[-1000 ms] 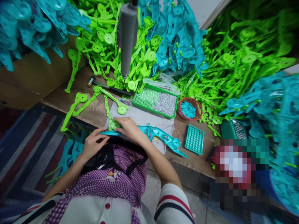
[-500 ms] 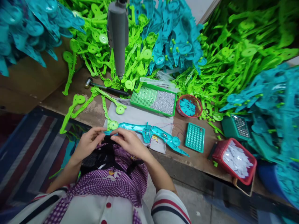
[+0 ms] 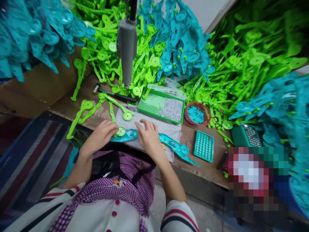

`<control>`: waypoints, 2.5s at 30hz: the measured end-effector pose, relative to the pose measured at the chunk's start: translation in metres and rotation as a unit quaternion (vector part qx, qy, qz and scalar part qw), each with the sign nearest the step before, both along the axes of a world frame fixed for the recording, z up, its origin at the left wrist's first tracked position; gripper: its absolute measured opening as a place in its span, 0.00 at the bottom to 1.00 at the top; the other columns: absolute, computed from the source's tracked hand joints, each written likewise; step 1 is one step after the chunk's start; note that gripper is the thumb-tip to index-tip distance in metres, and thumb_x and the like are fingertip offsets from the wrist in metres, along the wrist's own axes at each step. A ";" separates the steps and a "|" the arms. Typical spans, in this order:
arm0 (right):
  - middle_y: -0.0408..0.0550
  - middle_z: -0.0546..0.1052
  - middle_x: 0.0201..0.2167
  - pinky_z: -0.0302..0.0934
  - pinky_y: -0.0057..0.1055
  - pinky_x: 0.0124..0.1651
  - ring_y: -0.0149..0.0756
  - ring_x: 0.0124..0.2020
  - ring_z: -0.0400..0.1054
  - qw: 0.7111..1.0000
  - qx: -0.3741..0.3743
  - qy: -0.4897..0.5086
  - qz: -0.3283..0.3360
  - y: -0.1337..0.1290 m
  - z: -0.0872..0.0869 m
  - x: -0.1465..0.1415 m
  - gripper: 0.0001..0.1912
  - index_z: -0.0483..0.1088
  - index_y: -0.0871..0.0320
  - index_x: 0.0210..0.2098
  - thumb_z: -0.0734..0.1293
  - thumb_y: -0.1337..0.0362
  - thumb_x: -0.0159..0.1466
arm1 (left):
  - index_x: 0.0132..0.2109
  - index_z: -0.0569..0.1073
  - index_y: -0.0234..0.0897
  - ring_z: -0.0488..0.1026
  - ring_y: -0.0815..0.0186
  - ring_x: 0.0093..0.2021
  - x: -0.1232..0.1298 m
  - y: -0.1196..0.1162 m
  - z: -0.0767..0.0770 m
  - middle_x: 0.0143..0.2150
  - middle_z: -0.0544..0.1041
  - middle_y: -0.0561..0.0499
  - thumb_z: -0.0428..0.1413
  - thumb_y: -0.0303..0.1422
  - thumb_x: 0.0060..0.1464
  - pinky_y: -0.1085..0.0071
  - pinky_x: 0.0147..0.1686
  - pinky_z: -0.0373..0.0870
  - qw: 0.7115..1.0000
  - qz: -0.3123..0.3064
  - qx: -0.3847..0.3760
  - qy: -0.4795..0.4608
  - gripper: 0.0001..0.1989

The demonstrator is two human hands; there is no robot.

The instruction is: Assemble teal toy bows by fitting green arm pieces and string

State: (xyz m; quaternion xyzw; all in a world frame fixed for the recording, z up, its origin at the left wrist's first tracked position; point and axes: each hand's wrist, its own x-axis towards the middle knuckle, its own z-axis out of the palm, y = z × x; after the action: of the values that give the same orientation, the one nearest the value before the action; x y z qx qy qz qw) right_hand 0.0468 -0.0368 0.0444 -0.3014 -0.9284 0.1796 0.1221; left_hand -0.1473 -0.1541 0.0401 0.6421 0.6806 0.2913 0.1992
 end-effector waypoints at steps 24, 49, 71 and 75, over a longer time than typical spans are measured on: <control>0.43 0.74 0.25 0.54 0.26 0.31 0.29 0.26 0.62 0.933 -0.332 0.136 -0.034 0.024 -0.026 -0.094 0.17 0.75 0.61 0.31 0.66 0.52 0.60 | 0.49 0.75 0.38 0.70 0.60 0.57 -0.074 0.026 -0.047 0.57 0.72 0.43 0.50 0.36 0.63 0.60 0.56 0.69 0.980 0.114 0.119 -0.112 0.13; 0.53 0.80 0.44 0.63 0.37 0.46 0.46 0.47 0.74 0.976 -0.138 -0.123 -0.113 0.017 -0.043 -0.164 0.17 0.74 0.55 0.47 0.58 0.55 0.68 | 0.46 0.80 0.40 0.72 0.61 0.53 -0.120 0.068 -0.091 0.51 0.75 0.47 0.52 0.28 0.58 0.60 0.58 0.67 0.995 -0.010 0.034 -0.088 0.14; 0.53 0.81 0.43 0.63 0.35 0.46 0.47 0.48 0.74 0.973 -0.161 -0.159 -0.053 0.034 -0.030 -0.159 0.16 0.76 0.56 0.44 0.59 0.57 0.67 | 0.29 0.82 0.38 0.73 0.64 0.33 -0.137 0.121 -0.064 0.32 0.80 0.52 0.65 0.26 0.37 0.72 0.35 0.66 0.983 -0.071 -0.164 0.050 0.06; 0.52 0.81 0.43 0.63 0.36 0.46 0.46 0.47 0.74 0.973 -0.128 -0.173 -0.086 0.020 -0.019 -0.151 0.18 0.75 0.54 0.46 0.58 0.54 0.68 | 0.31 0.83 0.38 0.73 0.66 0.34 -0.136 0.120 -0.060 0.35 0.81 0.52 0.65 0.27 0.38 0.75 0.36 0.67 0.980 -0.066 -0.176 0.066 0.08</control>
State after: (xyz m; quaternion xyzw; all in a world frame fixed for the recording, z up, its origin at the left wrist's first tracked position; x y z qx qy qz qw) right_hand -0.1040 -0.0164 0.0256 -0.4197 -0.8753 0.2312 -0.0648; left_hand -0.2832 -0.0339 -0.0200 0.6584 0.6889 0.1097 0.2825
